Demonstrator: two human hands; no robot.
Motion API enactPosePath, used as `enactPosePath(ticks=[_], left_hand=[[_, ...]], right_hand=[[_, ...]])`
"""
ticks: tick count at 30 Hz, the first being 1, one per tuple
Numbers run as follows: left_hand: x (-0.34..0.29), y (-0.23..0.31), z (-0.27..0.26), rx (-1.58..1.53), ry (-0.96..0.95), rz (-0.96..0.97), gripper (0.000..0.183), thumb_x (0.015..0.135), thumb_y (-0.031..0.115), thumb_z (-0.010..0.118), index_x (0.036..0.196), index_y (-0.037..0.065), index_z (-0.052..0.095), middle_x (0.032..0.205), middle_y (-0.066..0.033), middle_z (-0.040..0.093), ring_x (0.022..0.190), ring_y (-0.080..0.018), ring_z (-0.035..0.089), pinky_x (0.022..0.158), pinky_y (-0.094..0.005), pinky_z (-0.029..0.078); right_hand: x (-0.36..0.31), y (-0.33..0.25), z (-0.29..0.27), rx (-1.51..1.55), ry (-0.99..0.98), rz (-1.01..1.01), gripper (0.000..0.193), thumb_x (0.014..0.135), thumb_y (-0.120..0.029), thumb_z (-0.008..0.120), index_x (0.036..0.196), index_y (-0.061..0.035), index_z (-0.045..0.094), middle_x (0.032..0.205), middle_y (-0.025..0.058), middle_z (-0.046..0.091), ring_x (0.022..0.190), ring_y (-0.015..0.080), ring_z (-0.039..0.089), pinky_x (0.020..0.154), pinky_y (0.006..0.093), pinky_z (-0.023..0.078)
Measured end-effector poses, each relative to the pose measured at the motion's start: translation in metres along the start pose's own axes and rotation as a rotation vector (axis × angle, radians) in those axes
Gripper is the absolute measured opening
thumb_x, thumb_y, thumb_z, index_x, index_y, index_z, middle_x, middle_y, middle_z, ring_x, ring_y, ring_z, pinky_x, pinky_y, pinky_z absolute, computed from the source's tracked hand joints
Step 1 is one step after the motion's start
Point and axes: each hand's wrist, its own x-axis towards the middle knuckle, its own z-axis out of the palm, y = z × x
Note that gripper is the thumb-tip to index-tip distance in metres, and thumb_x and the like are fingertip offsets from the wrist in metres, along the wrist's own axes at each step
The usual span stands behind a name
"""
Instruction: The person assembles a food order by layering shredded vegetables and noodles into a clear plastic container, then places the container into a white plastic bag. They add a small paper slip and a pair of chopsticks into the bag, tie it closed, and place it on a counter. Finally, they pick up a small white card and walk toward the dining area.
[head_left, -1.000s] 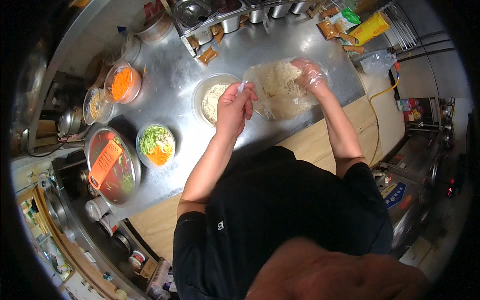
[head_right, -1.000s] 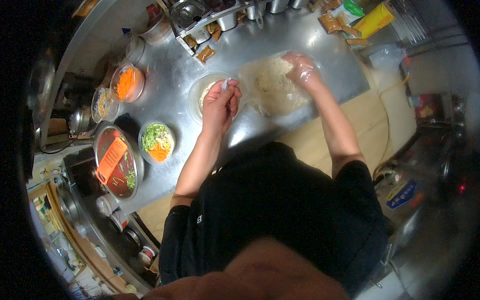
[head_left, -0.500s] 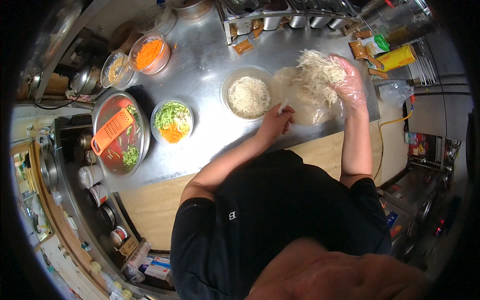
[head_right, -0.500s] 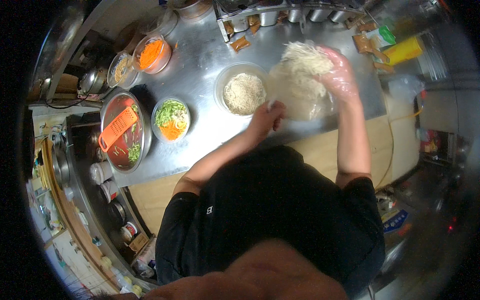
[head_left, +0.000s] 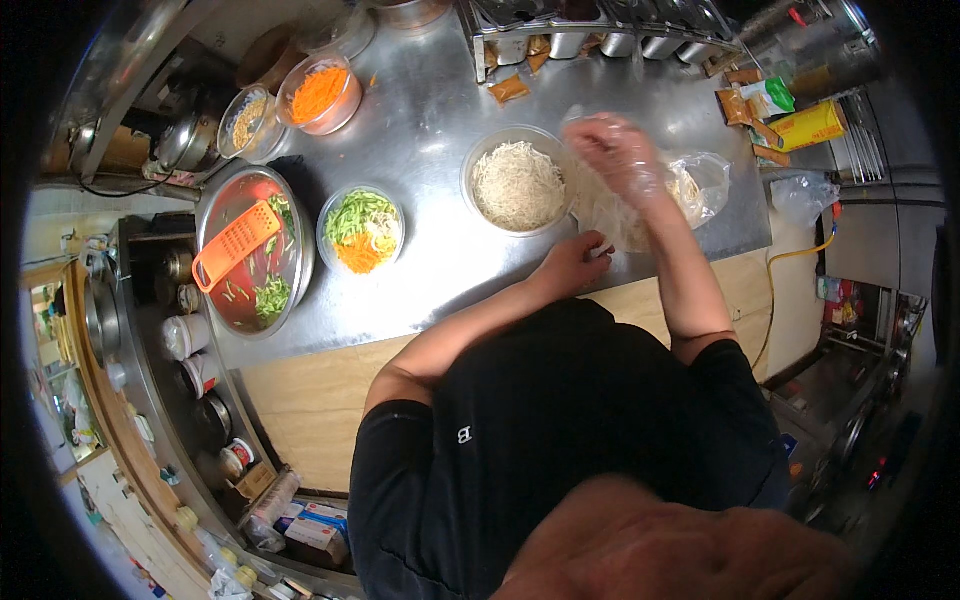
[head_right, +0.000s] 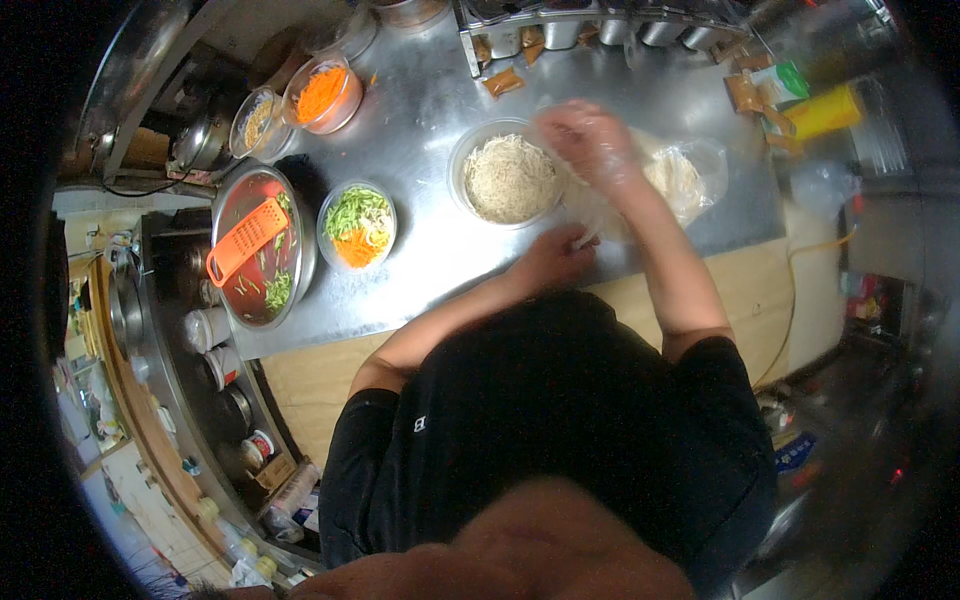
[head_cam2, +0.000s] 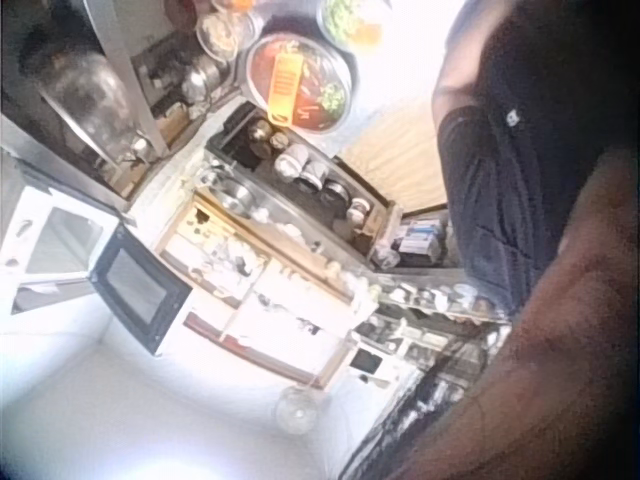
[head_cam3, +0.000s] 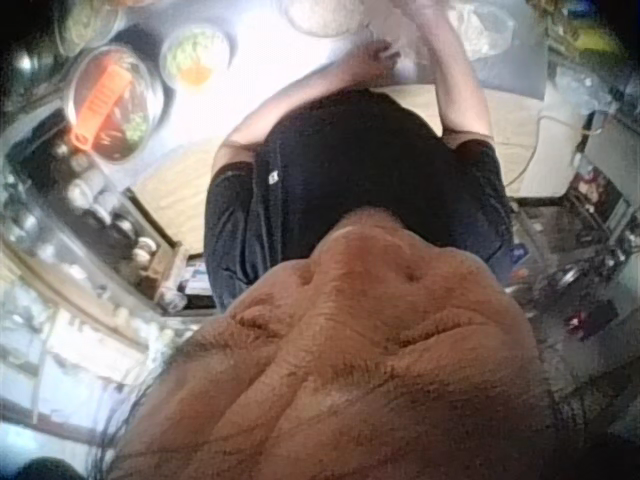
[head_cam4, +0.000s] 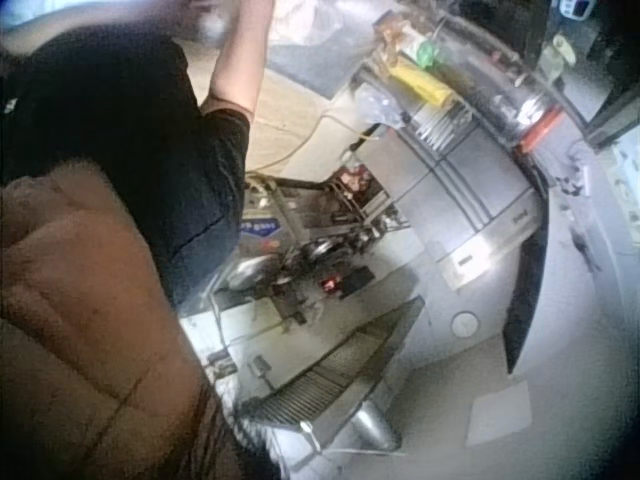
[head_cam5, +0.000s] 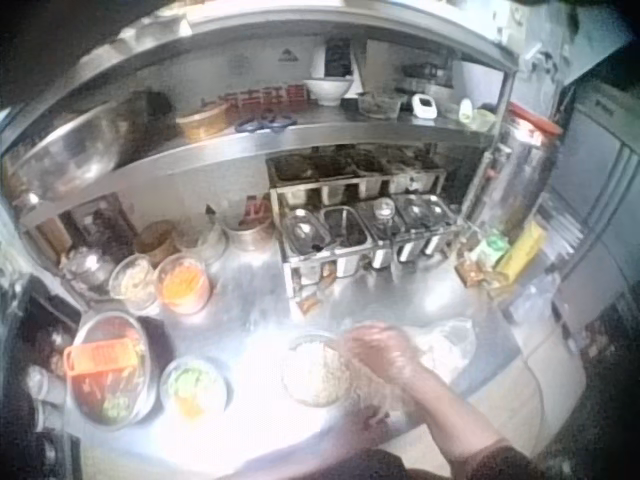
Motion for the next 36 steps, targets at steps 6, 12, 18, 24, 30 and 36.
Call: enactPosePath(ticks=[6, 12, 18, 24, 30, 36], left_hand=[[-0.008, 0.043, -0.023, -0.456, 0.026, 0.118, 0.018, 0.09, 0.012, 0.058, 0.104, 0.002, 0.056, 0.086, -0.0037, 0.061, 0.071, -0.0122, 0.057, 0.06, -0.025, 0.046], [0.013, 0.078, -0.05, -0.821, -0.009, 0.352, 0.027, 0.091, 0.007, 0.044, 0.116, -0.001, 0.053, 0.096, -0.0112, 0.061, 0.089, -0.0196, 0.057, 0.083, -0.0324, 0.044], [0.032, 0.106, -0.042, -0.736, -0.088, 0.423, 0.034, 0.093, 0.008, 0.041, 0.123, -0.004, 0.049, 0.109, -0.0186, 0.06, 0.097, -0.0246, 0.057, 0.09, -0.0348, 0.042], [0.043, 0.115, -0.036, -0.714, -0.04, 0.365, 0.037, 0.092, 0.012, 0.042, 0.122, -0.008, 0.049, 0.11, -0.0233, 0.06, 0.096, -0.0276, 0.06, 0.086, -0.033, 0.043], [0.061, 0.12, -0.03, -0.522, 0.082, 0.371, 0.023, 0.089, 0.0, 0.053, 0.11, -0.005, 0.061, 0.115, -0.0191, 0.06, 0.084, -0.0227, 0.065, 0.08, -0.0335, 0.052], [0.084, 0.144, -0.006, -0.618, 0.04, 0.311, 0.018, 0.086, -0.005, 0.057, 0.103, -0.006, 0.062, 0.112, -0.0168, 0.062, 0.077, -0.0226, 0.066, 0.07, -0.0325, 0.057]], right_hand=[[-0.055, -0.036, -0.074, -0.421, 0.527, -0.355, 0.014, 0.081, -0.003, 0.068, 0.095, -0.0025, 0.067, 0.085, 0.0003, 0.061, 0.077, 0.0071, 0.055, 0.068, 0.022, 0.046], [-0.095, -0.016, -0.138, -1.002, 0.959, -0.161, 0.034, 0.074, -0.024, 0.077, 0.099, -0.0044, 0.067, 0.079, 0.0044, 0.059, 0.07, 0.0154, 0.055, 0.066, 0.029, 0.046], [-0.1, 0.031, -0.107, -1.339, 0.579, -0.123, 0.039, 0.072, -0.032, 0.074, 0.099, -0.0061, 0.065, 0.093, 0.0104, 0.064, 0.081, 0.0286, 0.06, 0.08, 0.0359, 0.046], [-0.095, 0.031, -0.141, -1.418, 0.0, 0.49, 0.02, 0.083, -0.022, 0.06, 0.088, -0.0038, 0.066, 0.092, 0.0121, 0.067, 0.084, 0.0279, 0.062, 0.077, 0.038, 0.048], [-0.122, -0.033, -0.14, -0.059, 0.322, 0.133, 0.023, 0.091, -0.017, 0.054, 0.102, -0.002, 0.066, 0.094, 0.0036, 0.066, 0.08, 0.0172, 0.061, 0.074, 0.0316, 0.047], [-0.07, -0.039, -0.117, 0.152, 0.022, -0.085, 0.043, 0.089, -0.005, 0.054, 0.132, -0.0092, 0.049, 0.127, 0.0092, 0.053, 0.101, 0.0151, 0.057, 0.073, 0.0258, 0.051]])
